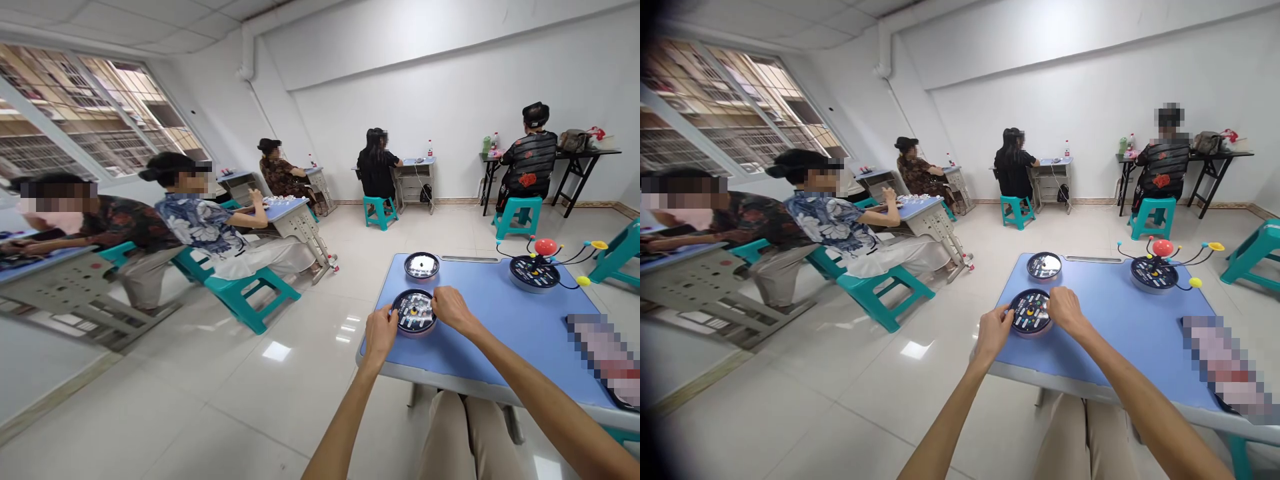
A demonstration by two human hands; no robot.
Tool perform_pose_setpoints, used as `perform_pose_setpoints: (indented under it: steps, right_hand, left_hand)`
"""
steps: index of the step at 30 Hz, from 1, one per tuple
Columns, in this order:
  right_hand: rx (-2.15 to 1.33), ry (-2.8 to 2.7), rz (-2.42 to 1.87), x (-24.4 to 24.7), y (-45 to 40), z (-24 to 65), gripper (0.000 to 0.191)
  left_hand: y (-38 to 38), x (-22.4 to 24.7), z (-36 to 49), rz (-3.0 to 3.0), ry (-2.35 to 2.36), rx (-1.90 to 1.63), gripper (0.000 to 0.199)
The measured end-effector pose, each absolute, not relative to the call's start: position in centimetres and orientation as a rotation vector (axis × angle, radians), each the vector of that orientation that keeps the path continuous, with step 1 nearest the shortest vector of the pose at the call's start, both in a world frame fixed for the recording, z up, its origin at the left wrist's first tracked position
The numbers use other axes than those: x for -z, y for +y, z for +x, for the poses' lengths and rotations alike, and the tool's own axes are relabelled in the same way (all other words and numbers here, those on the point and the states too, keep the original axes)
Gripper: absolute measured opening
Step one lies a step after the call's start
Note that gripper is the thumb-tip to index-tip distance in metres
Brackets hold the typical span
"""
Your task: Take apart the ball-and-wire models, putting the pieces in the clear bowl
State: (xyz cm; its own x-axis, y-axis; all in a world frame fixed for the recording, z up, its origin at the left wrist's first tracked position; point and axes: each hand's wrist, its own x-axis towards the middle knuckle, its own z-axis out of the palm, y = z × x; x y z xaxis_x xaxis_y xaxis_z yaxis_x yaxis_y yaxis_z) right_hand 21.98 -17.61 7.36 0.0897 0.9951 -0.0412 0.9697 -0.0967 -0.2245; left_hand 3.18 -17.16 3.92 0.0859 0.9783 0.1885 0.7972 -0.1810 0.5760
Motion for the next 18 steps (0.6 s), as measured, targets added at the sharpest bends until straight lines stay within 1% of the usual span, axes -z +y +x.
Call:
perform_pose_setpoints:
  steps: [4,11,18]
  right_hand:
    - [-0.263,-2.038,-2.236,-7.1,-17.6,22.0,0.029]
    - [-0.216,-2.096,-2.243,-7.0,-17.7,21.5,0.03]
    - [-0.131,-2.175,-2.186,-6.8,-18.4,21.0,0.031]
  left_hand:
    - [-17.2,-4.5,3.5,2.082,1.832,-0.632,0.03]
    - [-17.2,-4.8,3.8,2.112,1.888,-0.562,0.027]
    - [-18.1,-4.8,4.4,2.136,2.027,-0.441,0.036]
